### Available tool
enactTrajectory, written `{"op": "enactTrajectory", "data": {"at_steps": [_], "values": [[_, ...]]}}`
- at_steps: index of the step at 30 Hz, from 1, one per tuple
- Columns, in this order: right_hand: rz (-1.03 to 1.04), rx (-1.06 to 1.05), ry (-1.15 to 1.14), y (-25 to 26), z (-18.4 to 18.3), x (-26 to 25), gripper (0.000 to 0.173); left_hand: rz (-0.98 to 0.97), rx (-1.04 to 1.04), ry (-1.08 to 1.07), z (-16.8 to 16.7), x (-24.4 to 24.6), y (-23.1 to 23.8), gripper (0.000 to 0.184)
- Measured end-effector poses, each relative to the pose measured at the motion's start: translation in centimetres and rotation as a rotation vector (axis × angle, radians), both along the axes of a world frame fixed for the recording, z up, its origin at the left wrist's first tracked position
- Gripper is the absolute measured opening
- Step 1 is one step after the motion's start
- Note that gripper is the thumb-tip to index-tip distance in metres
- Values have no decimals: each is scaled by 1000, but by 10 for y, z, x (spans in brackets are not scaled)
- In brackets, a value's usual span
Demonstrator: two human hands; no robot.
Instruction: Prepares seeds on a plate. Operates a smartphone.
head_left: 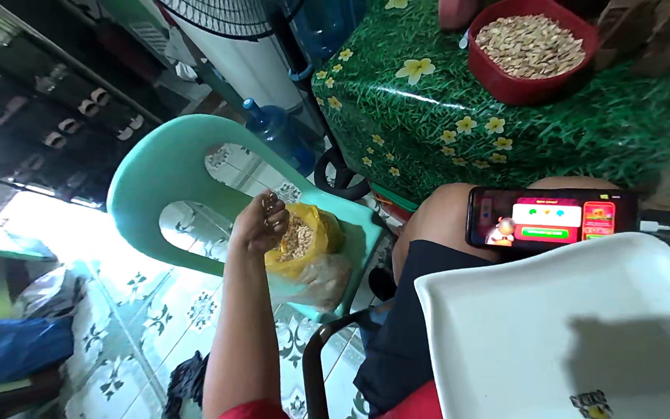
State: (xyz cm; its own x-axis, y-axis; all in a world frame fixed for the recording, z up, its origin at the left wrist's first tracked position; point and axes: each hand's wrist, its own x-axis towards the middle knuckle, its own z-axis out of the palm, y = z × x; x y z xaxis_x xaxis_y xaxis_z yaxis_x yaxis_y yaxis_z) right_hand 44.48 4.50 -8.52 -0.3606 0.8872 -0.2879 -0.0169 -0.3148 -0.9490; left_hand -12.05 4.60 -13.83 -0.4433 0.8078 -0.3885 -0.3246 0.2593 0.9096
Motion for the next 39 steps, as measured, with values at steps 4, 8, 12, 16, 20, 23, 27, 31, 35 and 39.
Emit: {"op": "enactTrajectory", "data": {"at_steps": [4,8,12,16,20,23,27,31,35,39], "values": [[4,-44,-39,-5,7,-7,44,-290,127,-12,48,61,8,39],[4,-46,44,-6,-3,-7,45,-543,176,87,95,158,6,32],[14,-39,96,-6,-8,-2,42,-787,307,245,112,234,-6,22],[38,-30,38,-5,-12,7,42,-986,502,761,109,299,-14,22],[159,-91,147,-8,-20,23,40,-1079,588,1181,89,339,-26,20],[253,-140,221,-10,-30,37,40,-1080,676,1368,76,352,-31,15],[206,-205,155,-15,-37,44,45,-1112,761,1447,64,360,-31,14],[141,-248,50,-19,-40,43,52,-1133,806,1447,55,364,-29,16],[145,-250,63,-18,-47,44,50,-1131,780,1353,52,358,-24,15],[133,-280,73,-18,-51,44,52,-1139,754,1261,49,346,-20,16]]}}
